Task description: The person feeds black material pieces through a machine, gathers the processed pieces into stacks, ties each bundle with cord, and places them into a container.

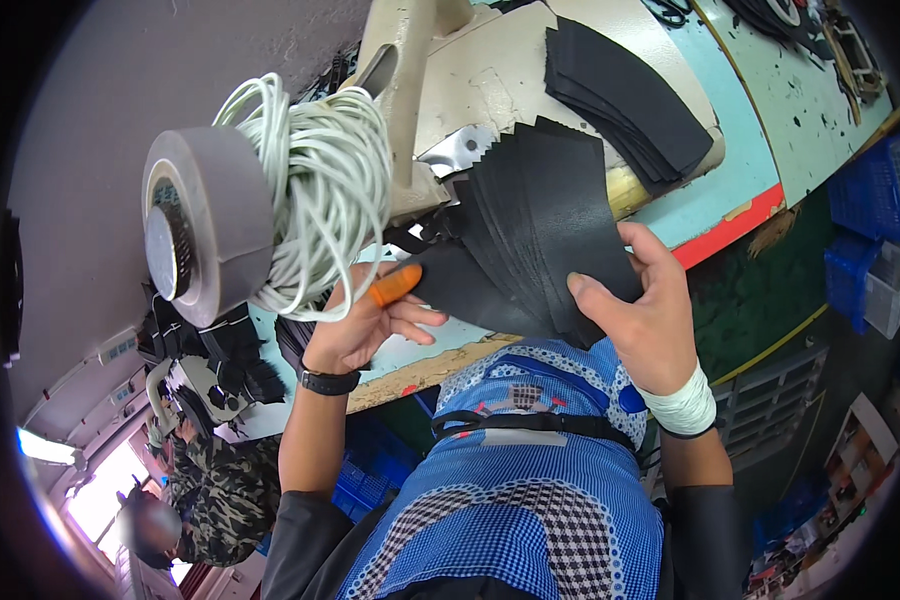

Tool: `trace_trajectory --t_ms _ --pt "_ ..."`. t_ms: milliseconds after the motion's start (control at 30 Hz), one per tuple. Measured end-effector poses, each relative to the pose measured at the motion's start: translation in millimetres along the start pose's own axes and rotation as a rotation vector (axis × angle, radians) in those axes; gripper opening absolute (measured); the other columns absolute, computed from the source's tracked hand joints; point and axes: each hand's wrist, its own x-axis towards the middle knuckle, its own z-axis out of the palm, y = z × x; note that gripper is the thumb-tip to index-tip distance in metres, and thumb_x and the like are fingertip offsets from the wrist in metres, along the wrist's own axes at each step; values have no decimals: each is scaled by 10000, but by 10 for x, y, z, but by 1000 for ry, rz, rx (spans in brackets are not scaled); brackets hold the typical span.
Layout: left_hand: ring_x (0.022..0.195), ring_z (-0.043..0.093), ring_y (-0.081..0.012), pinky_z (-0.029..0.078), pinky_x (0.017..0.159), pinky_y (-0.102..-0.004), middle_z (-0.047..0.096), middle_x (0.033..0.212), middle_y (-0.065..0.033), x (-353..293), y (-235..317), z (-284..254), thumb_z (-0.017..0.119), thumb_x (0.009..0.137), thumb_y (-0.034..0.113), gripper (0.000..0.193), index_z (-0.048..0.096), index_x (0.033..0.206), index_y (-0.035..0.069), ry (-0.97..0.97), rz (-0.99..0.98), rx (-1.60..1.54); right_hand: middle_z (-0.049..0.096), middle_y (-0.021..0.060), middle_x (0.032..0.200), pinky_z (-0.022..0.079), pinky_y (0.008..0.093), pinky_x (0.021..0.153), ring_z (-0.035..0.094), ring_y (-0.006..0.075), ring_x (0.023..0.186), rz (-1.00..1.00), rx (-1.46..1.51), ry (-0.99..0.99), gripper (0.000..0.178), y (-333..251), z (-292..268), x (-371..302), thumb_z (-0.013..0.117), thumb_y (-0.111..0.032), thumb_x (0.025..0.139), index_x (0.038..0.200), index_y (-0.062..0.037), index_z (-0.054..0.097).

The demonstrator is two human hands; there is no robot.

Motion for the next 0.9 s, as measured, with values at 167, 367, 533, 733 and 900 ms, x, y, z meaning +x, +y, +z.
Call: trace_trajectory --t_ms 167,367,533,733,900 --pt "810 707 -322 627 656 -390 651 876 -257 102 -32 255 374 1049 295 455 426 1229 -120 90 57 84 636 69 1023 449 261 860 582 121 931 59 54 1 379 -85 -34 19 688 -28 785 1129 62 558" --pt "1111 615 -304 542 912 -404 569 1234 -263 184 -201 872 574 953 417 656 417 1355 -76 -404 -129 124 645 113 998 511 316 763 624 182 851 -277 -452 254 318 -453 -228 -437 643 10 727 1044 19 613" --pt "1321 434 -325 349 1109 -438 445 1376 -225 184 -287 1391 727 705 604 1110 239 1468 -36 -603 -26 -309 624 175 1027 525 384 739 627 323 853 -801 -865 -71 391 -387 40 -778 752 -53 649 1029 -26 664" --pt "914 578 -266 534 816 -449 511 1022 -134 265 -504 1043 655 793 493 904 307 1418 -61 -768 -103 -675 588 193 1090 507 399 767 605 349 927 -874 -739 -12 461 -595 -278 -263 809 -201 661 1021 13 616" --pt "842 589 -300 590 662 -480 496 938 -149 97 -522 1098 688 748 572 932 386 1329 -91 -799 33 -668 490 244 1253 489 440 868 540 389 1078 -928 -1327 99 592 -203 -560 927 781 -199 675 1174 4 535"
